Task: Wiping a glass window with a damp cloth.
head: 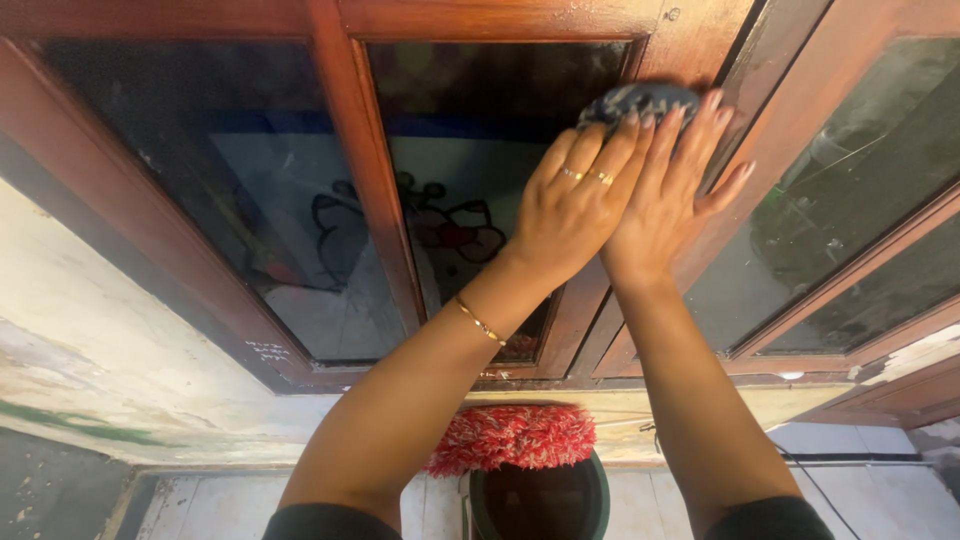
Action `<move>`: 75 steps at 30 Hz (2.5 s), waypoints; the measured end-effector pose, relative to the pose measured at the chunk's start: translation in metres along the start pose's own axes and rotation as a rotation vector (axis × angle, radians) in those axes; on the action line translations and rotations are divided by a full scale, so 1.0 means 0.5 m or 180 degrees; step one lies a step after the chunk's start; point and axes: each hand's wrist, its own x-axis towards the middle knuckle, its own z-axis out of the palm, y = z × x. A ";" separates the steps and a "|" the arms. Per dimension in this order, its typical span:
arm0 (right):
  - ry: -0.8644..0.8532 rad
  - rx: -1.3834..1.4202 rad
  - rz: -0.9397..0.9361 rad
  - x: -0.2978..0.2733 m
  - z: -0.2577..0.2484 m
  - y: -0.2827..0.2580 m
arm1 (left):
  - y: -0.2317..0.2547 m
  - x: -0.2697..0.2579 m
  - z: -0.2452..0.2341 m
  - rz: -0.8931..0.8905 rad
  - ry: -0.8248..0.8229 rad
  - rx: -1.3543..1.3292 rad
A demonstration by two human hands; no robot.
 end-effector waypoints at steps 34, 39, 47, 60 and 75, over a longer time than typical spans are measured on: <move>0.0003 0.0078 -0.0647 0.037 -0.021 -0.103 | -0.138 -0.037 -0.066 0.0256 -0.0219 0.0451; -0.0285 0.0458 -0.0882 0.053 -0.037 -0.179 | -0.185 -0.065 -0.109 0.0260 -0.0094 0.0934; 0.0226 0.0410 -0.1204 0.000 0.075 -0.212 | -0.225 -0.110 -0.148 0.0286 -0.0252 0.1331; 0.0469 0.0389 -0.0779 0.041 0.064 -0.324 | -0.271 -0.082 -0.163 -0.0001 0.0268 0.1759; 0.1079 0.0413 -0.1661 0.071 -0.002 -0.312 | -0.234 -0.111 -0.179 -0.0830 0.0305 0.1649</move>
